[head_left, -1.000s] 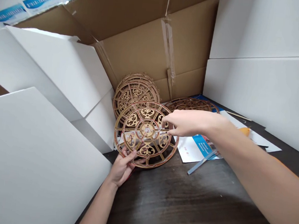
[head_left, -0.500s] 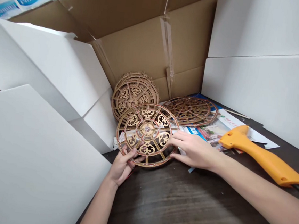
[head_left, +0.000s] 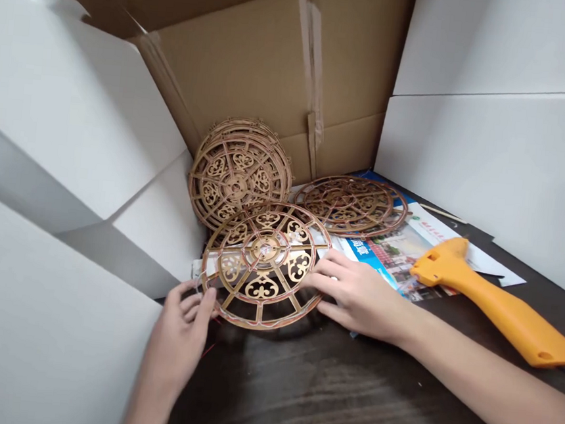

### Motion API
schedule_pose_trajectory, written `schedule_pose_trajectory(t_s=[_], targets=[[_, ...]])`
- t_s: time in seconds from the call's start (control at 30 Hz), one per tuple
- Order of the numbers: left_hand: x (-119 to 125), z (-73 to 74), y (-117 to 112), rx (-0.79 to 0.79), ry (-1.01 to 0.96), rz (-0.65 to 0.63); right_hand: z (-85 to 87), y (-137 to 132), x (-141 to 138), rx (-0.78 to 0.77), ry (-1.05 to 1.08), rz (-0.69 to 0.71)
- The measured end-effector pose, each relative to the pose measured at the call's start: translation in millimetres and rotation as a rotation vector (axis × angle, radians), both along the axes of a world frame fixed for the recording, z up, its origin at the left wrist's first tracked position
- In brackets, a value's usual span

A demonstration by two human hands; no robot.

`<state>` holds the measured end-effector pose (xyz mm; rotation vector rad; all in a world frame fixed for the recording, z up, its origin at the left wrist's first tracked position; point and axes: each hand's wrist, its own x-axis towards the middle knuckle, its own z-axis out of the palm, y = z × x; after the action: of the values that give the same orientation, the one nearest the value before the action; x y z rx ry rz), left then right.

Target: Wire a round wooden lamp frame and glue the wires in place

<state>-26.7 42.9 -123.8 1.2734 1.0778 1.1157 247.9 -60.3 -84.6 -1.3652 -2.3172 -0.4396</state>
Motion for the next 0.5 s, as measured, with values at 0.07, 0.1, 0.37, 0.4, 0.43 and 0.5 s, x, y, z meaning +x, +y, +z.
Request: schedule_pose_trajectory(t_s=[0.07,0.1,0.37,0.4,0.43,0.5], targets=[[-2,2.1,-9,0.389,0.412,0.232,1.2,0,-2,-0.024,0.014,-0.007],[0,4.8,-14,0.628,0.577,0.291,1.8,0,-3,-0.034,0.020,-0.008],[43,15.5,-20,1.592,0.827,-0.141,2.2,-1,-14,-0.028,0.071,-0.014],[46,12.0,-16,1.603,0.818,-0.152,2.0,-1,-15,-0.025,0.072,-0.019],[48,8.1,-12,1.597,0.802,-0.168,1.9,-1,-16,-0.024,0.070,-0.026],[49,0.3,-5,1.558,0.746,-0.206,2.1,0,-17,-0.022,0.065,-0.041]])
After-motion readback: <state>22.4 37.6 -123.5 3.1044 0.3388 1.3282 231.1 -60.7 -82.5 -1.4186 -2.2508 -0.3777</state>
